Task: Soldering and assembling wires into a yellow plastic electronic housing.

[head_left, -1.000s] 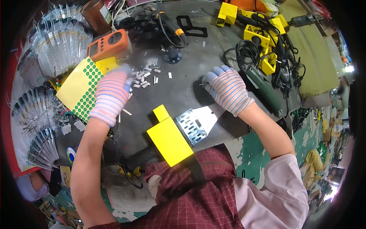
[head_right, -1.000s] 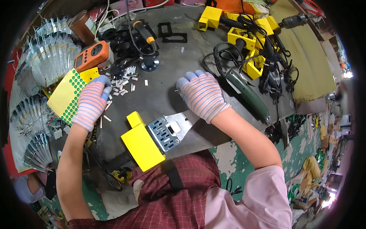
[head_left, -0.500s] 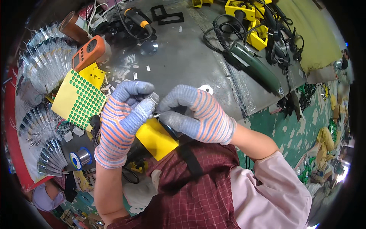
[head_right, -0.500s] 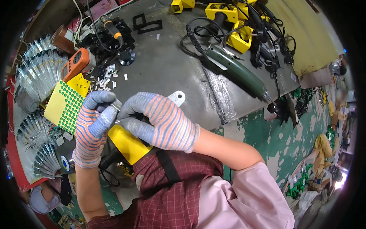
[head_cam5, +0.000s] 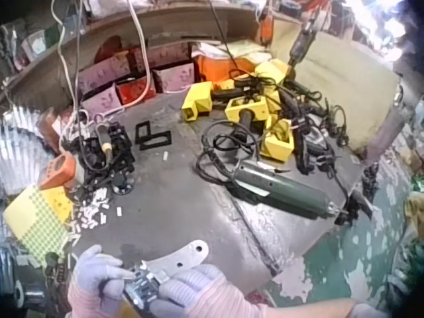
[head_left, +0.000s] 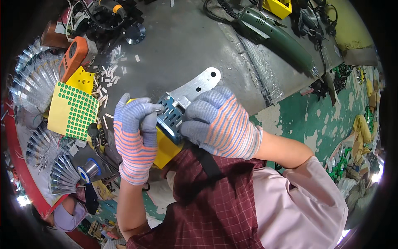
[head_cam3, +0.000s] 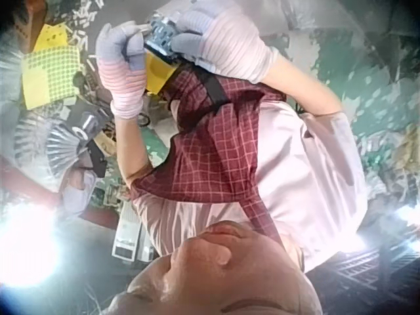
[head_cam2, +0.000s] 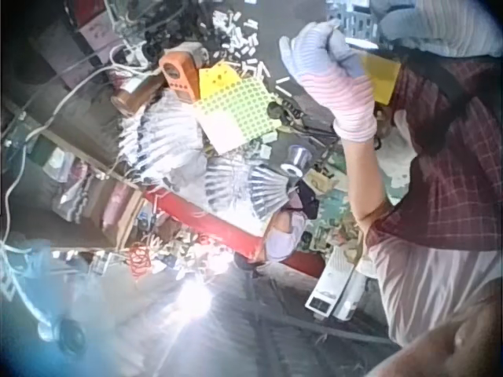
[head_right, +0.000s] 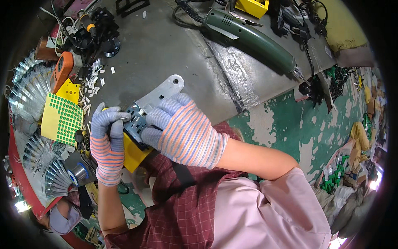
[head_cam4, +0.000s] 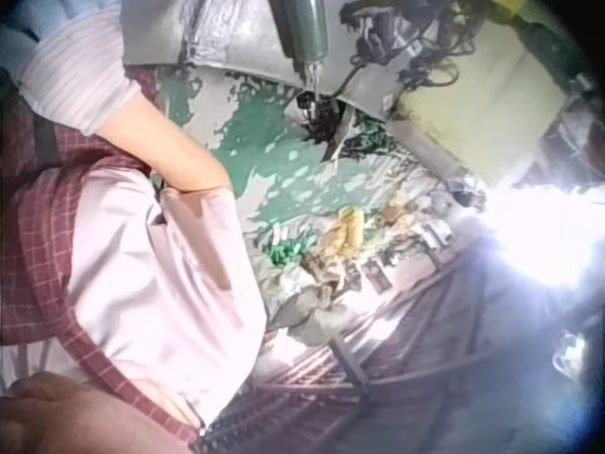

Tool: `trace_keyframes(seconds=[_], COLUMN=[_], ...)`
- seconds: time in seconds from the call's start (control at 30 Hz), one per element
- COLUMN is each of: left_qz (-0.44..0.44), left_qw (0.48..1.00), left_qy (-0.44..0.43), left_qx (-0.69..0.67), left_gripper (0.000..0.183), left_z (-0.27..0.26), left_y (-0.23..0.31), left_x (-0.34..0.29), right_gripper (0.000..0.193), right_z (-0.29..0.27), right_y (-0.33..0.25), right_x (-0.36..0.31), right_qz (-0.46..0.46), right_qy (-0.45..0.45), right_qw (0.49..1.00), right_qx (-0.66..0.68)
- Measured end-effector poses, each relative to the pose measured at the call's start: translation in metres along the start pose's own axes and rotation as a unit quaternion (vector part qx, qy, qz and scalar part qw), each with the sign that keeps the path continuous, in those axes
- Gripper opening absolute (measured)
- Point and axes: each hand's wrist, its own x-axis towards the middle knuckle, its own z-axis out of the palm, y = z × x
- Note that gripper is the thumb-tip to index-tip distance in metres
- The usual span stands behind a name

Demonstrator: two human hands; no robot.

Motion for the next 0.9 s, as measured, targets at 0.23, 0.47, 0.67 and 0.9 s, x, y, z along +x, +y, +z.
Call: trace_keyframes(seconds=[0.23, 0.47, 0.67, 0.9], left_qz=[-0.016, -0.019, 0.005, 0.026], left_qw=[0.999, 0.999, 0.999, 0.999], left_qy=[0.026, 0.037, 0.041, 0.034], left_qx=[-0.025, -0.018, -0.013, -0.005], left_gripper=[0.011, 0.011, 0.012, 0.013], left_z=[0.005, 0.005, 0.005, 0.002], left_y=[-0.003, -0.002, 0.001, 0.000], left_x=[-0.007, -0.009, -0.004, -0.001], right_gripper=[0.010, 0.012, 0.017, 0.024], right_z=[0.003, 0.003, 0.000, 0.007], right_y=[-0.002, -0.010, -0.010, -0.020], right_x=[0.004, 0.003, 0.002, 0.003], right_qz=[0.003, -0.029, -0.054, -0.056], right_qy=[0.012, -0.009, -0.008, 0.042], right_qw=[1.000, 0.999, 0.997, 0.995], right_qx=[0.019, -0.041, -0.049, -0.073])
